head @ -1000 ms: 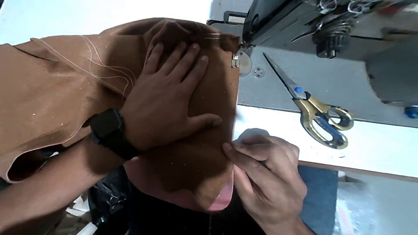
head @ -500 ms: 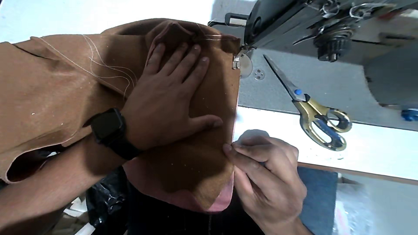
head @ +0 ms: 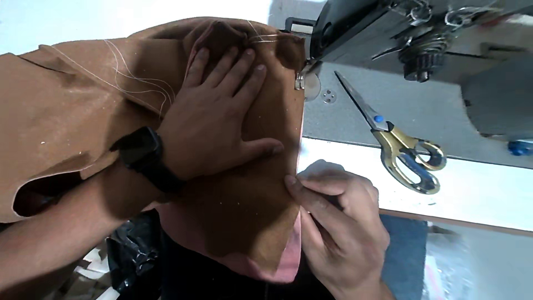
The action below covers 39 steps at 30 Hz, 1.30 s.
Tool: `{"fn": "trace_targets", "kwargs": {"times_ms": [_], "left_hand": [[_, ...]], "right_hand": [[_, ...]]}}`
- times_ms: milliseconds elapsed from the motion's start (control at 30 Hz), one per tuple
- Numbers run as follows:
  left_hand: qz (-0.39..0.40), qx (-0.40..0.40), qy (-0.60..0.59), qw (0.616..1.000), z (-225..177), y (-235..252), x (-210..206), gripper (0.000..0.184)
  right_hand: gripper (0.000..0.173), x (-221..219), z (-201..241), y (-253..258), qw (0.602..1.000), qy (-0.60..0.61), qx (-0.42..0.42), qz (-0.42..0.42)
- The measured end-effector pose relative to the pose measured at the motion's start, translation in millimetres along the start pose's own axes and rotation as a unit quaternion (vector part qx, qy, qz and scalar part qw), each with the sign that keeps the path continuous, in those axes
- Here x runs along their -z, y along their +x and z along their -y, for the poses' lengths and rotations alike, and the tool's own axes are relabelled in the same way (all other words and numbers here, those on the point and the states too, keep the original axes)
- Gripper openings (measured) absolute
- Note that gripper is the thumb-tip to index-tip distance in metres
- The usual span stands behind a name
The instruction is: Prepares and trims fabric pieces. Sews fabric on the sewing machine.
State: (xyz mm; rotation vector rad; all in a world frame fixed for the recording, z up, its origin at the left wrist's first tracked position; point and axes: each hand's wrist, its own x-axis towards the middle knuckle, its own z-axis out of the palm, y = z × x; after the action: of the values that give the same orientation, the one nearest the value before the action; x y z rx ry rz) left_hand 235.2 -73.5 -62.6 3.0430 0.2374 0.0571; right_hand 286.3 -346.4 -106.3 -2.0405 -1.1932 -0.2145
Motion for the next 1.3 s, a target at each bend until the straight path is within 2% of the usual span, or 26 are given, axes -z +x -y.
{"fn": "trace_targets", "kwargs": {"times_ms": [367, 667, 900, 1033, 1167, 1233, 1300], "left_hand": [[0.013, 0.002, 0.005, 1.000, 13.9, 25.3, 1.1, 0.121], [0.027, 0.007, 0.014, 1.000, 26.8, 47.6, 5.7, 0.122], [0.037, 0.022, 0.013, 0.999, 31.1, 58.0, 8.0, 0.124], [0.028, 0.020, 0.007, 0.999, 30.1, 57.6, 10.8, 0.120], [-0.037, -0.043, -0.025, 0.998, 7.7, 18.7, 40.0, 0.096], [-0.074, -0.103, -0.091, 0.988, -20.2, -21.6, 51.7, 0.088], [-0.092, -0.160, -0.147, 0.972, -49.9, -59.2, 41.7, 0.076]], "right_hand": [[0.029, 6.1, 5.1, 13.1, 0.998, -0.041, -0.027, 0.046], [0.028, 5.8, 3.4, 19.8, 0.997, -0.053, -0.025, 0.051], [0.027, 4.7, 2.7, 22.3, 0.998, -0.039, -0.031, 0.045], [0.028, 9.6, 2.4, 15.0, 0.999, 0.018, -0.030, 0.017], [0.026, 26.4, 10.9, -9.8, 0.990, 0.119, -0.069, -0.031], [0.039, 32.1, 20.9, -27.7, 0.971, 0.193, -0.140, -0.017], [0.052, 30.8, 33.3, -40.5, 0.936, 0.273, -0.220, -0.001]]}}
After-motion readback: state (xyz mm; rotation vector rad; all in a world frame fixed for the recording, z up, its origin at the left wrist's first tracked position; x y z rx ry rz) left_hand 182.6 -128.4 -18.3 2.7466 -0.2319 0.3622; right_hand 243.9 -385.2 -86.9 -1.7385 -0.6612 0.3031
